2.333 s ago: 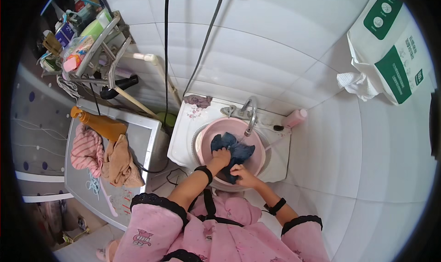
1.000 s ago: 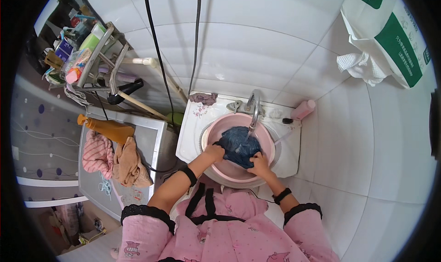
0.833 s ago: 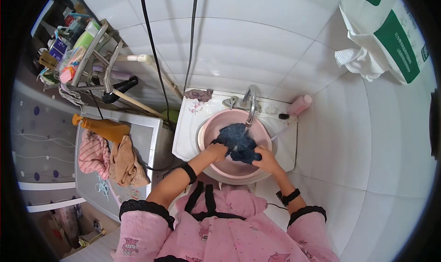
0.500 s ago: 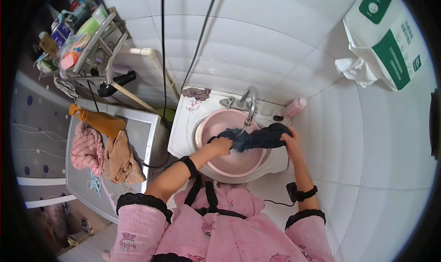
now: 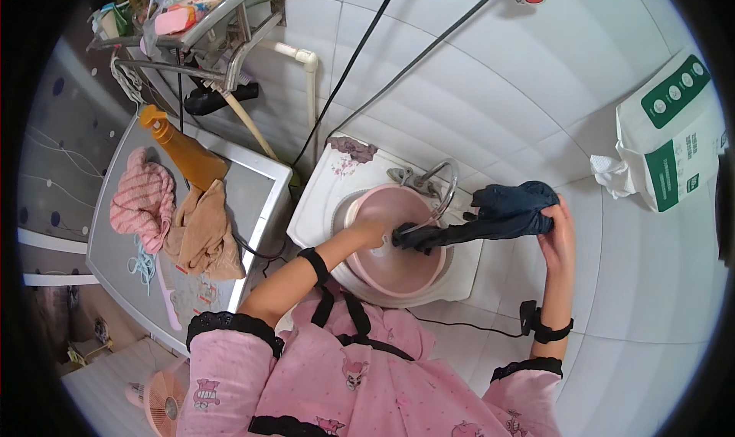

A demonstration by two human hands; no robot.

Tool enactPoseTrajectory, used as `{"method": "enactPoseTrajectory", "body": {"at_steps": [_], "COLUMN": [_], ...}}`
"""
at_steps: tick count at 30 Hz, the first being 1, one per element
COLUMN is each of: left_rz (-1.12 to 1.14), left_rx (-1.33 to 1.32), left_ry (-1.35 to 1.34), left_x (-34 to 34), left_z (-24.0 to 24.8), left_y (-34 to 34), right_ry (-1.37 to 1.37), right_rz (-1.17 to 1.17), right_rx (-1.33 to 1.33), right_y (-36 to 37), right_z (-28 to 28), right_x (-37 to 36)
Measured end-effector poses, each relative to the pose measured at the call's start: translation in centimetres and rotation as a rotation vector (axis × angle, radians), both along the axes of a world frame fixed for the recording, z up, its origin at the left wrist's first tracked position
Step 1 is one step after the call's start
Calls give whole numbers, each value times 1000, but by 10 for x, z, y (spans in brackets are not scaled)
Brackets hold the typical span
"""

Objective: Hand washing a blue shirt in a pink basin and rinsing it in a sink.

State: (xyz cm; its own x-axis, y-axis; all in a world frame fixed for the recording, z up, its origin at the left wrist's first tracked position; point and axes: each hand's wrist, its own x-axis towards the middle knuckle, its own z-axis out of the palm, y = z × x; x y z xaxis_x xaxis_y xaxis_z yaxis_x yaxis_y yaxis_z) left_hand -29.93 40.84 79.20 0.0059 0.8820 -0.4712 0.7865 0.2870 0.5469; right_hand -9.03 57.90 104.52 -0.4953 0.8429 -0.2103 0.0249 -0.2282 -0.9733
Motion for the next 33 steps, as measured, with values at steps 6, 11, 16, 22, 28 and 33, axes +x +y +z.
{"method": "enactPoseTrajectory", "body": {"at_steps": [6, 11, 16, 22, 28, 33], "left_rz": [-111, 191, 353, 748, 1170, 1077], "left_rx": [211, 561, 427, -92, -242, -90], "left_ry": [-301, -403, -462, -1088, -1352, -1488], "left_x": [28, 77, 87, 74, 51, 41], "left_z": [-11, -9, -6, -28, -29, -32], "left_y": [33, 35, 48, 47, 23, 10], "right_ry": [25, 77, 135, 78, 270, 146], "right_rz": [8, -12, -60, -143, -30, -45], "right_rx": [76, 0, -102, -398, -788, -852], "right_y": [-18, -39, -47, -15, -46, -82], "right_z": [30, 40, 27, -85, -214, -298], "right_x": [-13, -20, -10, 40, 38, 25]}}
